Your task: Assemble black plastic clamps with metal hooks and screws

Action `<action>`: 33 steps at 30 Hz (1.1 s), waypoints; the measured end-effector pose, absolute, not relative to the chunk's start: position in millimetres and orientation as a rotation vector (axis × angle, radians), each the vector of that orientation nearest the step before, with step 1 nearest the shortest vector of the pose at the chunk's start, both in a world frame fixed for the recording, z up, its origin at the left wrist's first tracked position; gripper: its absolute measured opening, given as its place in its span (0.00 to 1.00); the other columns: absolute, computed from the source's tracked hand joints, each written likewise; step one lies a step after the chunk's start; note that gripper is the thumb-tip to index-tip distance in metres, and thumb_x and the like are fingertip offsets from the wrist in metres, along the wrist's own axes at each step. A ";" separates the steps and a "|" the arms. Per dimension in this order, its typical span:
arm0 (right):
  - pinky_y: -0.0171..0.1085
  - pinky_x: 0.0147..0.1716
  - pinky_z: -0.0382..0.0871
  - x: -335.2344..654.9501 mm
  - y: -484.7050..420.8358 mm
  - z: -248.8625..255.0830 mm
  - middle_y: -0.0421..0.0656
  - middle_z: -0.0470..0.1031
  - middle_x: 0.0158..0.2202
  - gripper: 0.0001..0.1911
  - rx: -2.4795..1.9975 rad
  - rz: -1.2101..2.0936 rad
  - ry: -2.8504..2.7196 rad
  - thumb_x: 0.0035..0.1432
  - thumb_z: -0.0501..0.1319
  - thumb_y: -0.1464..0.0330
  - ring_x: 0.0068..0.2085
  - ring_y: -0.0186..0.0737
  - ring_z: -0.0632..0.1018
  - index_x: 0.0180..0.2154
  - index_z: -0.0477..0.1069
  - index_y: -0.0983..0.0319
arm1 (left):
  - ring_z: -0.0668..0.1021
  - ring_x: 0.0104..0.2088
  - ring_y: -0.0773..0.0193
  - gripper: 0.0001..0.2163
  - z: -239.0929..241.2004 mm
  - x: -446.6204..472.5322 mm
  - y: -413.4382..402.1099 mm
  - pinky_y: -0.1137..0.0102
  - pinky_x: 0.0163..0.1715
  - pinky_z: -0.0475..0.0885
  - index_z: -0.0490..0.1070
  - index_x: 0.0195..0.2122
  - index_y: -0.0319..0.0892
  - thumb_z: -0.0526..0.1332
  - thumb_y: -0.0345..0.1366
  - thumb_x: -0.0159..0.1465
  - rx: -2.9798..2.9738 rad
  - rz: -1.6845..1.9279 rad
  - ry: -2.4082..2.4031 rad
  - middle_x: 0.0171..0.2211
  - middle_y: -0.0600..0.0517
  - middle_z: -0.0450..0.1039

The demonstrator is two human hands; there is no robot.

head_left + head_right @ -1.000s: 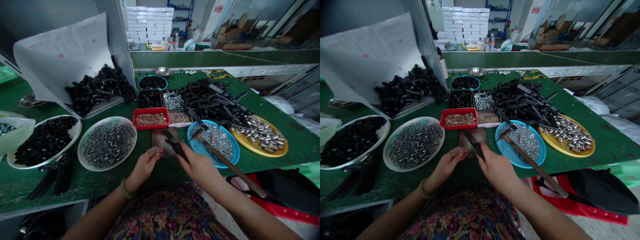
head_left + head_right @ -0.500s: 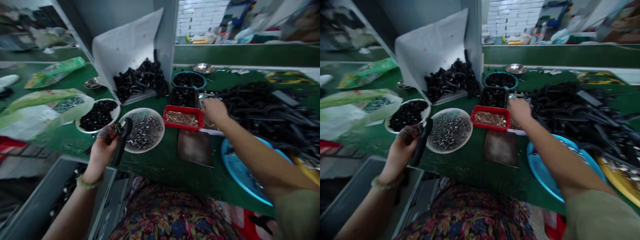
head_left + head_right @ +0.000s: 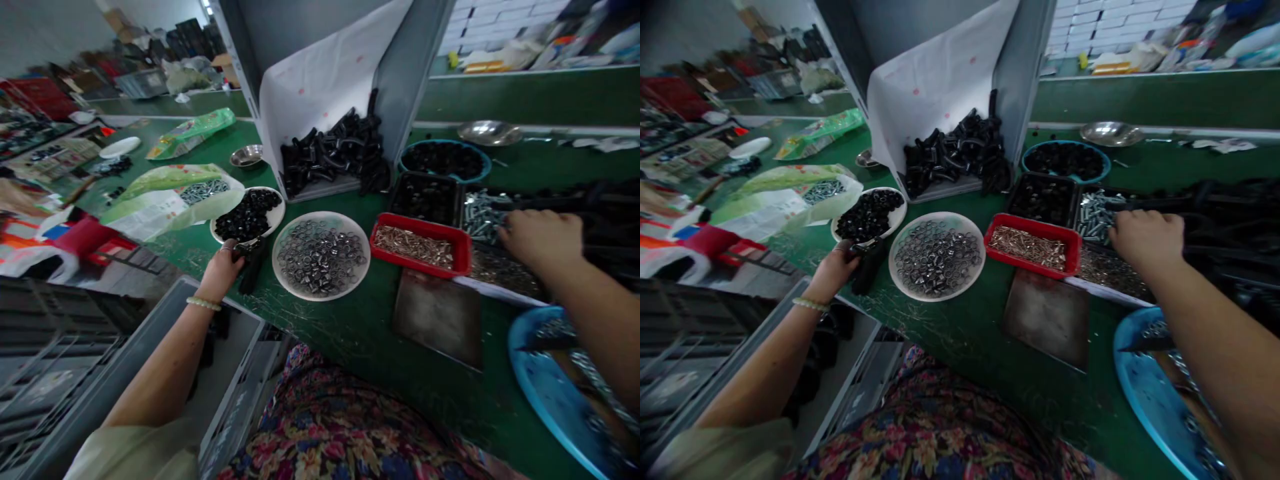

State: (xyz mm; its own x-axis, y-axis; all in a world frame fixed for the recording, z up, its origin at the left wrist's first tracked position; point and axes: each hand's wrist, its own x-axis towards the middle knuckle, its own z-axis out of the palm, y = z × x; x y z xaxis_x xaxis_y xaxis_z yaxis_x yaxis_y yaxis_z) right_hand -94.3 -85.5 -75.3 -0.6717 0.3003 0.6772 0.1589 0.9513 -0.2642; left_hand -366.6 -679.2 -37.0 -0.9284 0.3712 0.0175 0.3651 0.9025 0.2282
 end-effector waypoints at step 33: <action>0.40 0.38 0.77 2.5 -317.7 -52.6 0.44 0.79 0.39 0.08 -0.787 1.262 -1.722 0.58 0.64 0.63 0.36 0.40 0.82 0.34 0.66 0.57 | 0.78 0.41 0.59 0.12 -63.9 -325.2 -195.7 0.71 0.44 0.70 0.79 0.37 0.42 0.65 0.30 0.51 1.784 0.103 2.234 0.38 0.47 0.78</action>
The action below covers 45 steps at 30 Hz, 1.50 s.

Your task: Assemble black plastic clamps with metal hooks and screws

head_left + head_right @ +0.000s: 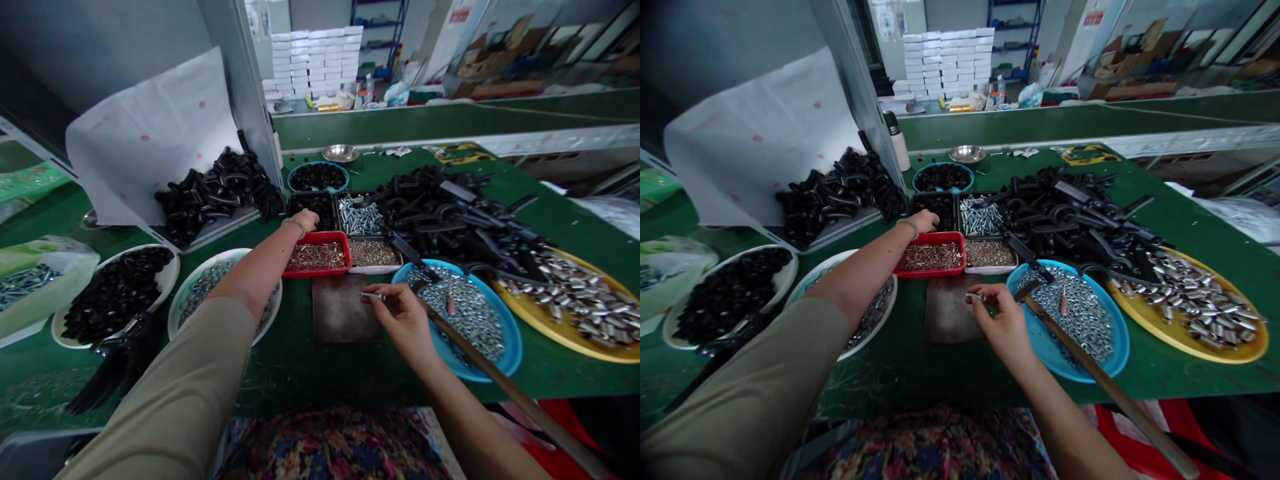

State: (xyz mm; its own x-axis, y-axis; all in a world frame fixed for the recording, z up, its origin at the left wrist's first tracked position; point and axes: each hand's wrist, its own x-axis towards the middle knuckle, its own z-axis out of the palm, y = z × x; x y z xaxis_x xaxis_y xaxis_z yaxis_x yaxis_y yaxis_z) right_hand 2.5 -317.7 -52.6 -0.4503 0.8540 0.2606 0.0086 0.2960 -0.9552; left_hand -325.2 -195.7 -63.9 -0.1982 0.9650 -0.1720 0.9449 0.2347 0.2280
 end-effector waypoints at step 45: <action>0.39 0.35 0.73 -9.4 -285.4 -41.7 0.40 0.75 0.32 0.04 -0.800 0.737 -1.831 0.57 0.62 0.66 0.32 0.39 0.76 0.36 0.70 0.57 | 0.79 0.45 0.60 0.14 -44.5 -205.6 -306.4 0.67 0.48 0.72 0.69 0.47 0.42 0.63 0.31 0.60 1.574 1.227 1.414 0.44 0.49 0.76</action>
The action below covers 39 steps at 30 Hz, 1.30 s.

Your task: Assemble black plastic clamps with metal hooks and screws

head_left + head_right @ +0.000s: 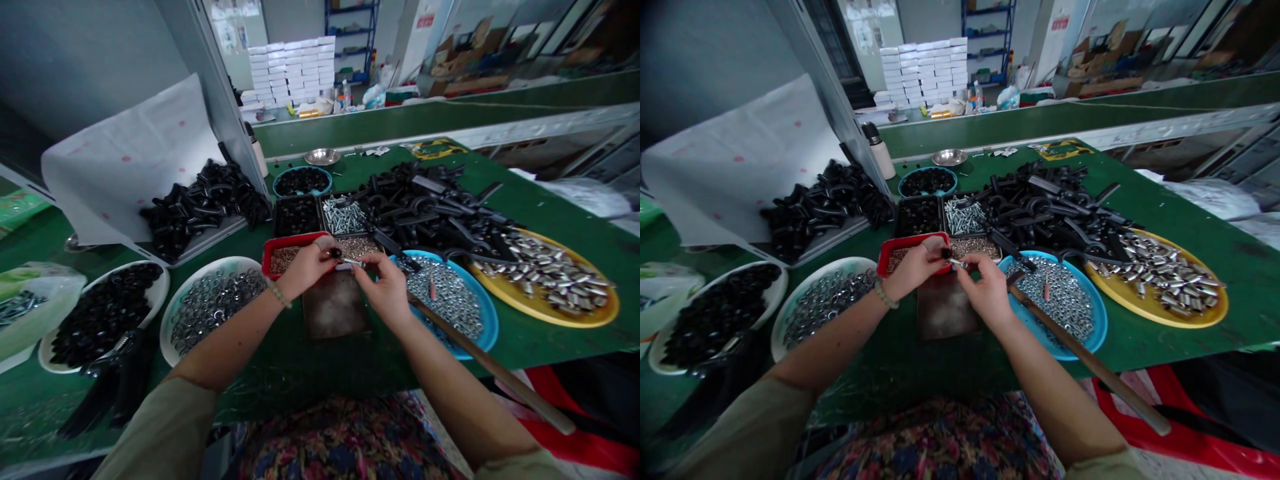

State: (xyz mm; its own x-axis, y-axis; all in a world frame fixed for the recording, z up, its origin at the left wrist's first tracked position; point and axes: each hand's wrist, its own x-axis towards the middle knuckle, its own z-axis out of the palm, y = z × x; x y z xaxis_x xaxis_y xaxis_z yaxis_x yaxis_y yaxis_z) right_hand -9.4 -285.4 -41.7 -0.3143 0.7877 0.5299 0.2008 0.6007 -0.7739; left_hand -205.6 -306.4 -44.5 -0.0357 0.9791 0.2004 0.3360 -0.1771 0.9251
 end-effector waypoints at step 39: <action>0.40 0.36 0.76 -20.0 -390.0 -95.0 0.43 0.78 0.35 0.13 -0.727 1.542 -2.036 0.63 0.56 0.59 0.33 0.40 0.81 0.45 0.69 0.59 | 0.74 0.50 0.57 0.09 -70.7 -206.3 -494.0 0.62 0.55 0.67 0.73 0.44 0.42 0.55 0.31 0.66 1.589 0.925 2.060 0.48 0.46 0.72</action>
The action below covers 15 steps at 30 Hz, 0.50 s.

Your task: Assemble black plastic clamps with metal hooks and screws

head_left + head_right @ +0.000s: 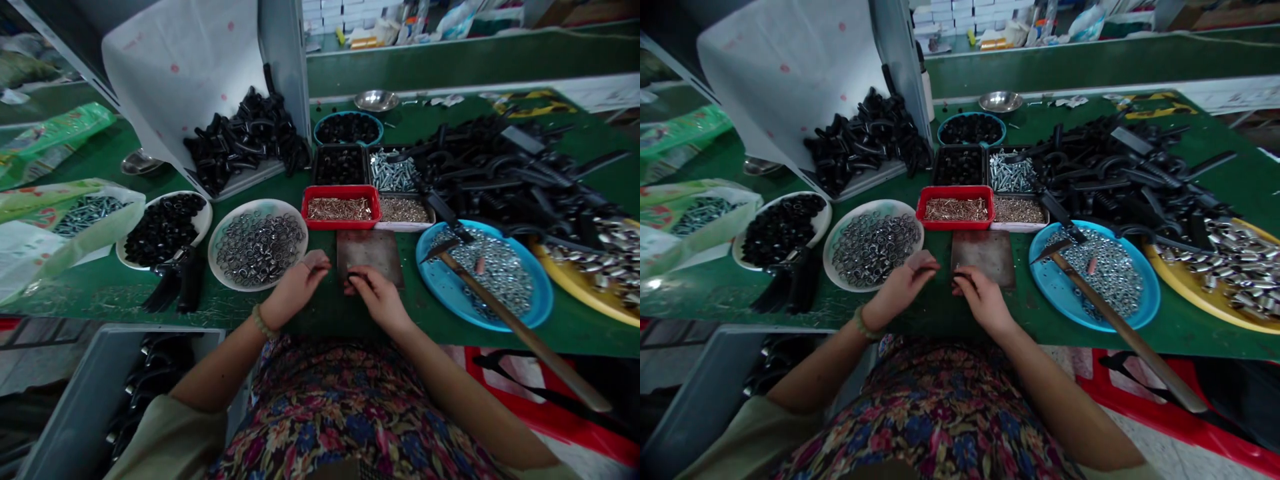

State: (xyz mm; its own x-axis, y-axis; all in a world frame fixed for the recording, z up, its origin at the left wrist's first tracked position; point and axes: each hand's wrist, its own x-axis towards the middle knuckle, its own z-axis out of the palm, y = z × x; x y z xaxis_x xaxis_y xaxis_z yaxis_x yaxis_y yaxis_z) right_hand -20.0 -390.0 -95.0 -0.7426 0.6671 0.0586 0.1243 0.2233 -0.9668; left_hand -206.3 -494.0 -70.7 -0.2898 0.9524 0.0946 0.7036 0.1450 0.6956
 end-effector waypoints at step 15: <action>0.38 0.47 0.73 7.1 -383.9 -73.2 0.48 0.76 0.44 0.14 -0.158 1.192 -2.377 0.65 0.50 0.74 0.46 0.38 0.78 0.48 0.69 0.62 | 0.79 0.38 0.58 0.13 -51.4 -220.9 -466.8 0.64 0.43 0.74 0.73 0.37 0.41 0.66 0.42 0.54 0.935 1.125 1.778 0.35 0.50 0.78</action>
